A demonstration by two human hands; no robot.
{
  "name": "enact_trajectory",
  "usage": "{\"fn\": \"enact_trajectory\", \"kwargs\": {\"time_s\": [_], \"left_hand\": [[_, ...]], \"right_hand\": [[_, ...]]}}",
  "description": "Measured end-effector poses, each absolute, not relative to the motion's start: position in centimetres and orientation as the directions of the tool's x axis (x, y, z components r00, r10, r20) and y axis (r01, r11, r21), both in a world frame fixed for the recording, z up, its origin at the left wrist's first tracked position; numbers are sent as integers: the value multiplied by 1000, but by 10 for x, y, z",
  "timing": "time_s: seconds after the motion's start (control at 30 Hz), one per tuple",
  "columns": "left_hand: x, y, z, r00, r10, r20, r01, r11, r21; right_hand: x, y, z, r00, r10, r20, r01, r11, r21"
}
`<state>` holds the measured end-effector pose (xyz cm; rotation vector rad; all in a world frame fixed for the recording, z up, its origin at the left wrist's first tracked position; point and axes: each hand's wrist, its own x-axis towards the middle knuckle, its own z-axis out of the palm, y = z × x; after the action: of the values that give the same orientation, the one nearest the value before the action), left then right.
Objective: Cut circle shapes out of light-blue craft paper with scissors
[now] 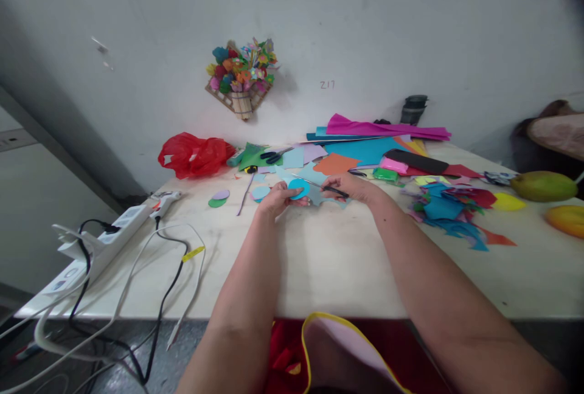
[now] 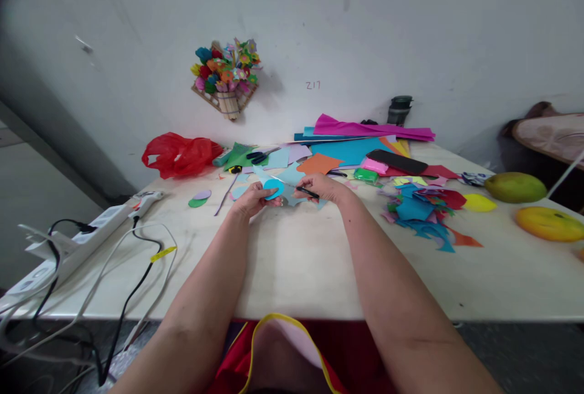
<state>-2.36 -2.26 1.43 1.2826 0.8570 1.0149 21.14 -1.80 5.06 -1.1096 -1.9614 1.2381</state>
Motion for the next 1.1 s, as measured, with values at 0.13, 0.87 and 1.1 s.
{"fn": "enact_trajectory", "kwargs": {"time_s": [0.13, 0.87, 1.1], "left_hand": [[-24, -22, 14, 347, 937, 37, -139, 13, 990], [-25, -25, 15, 364, 931, 25, -175, 43, 984], [-24, -26, 15, 363, 932, 15, -153, 44, 987]], "right_hand": [[213, -16, 50, -506, 862, 20, 352, 228, -908], [211, -18, 53, -529, 848, -24, 369, 205, -907], [211, -15, 49, -539, 842, -16, 372, 221, -902]]}}
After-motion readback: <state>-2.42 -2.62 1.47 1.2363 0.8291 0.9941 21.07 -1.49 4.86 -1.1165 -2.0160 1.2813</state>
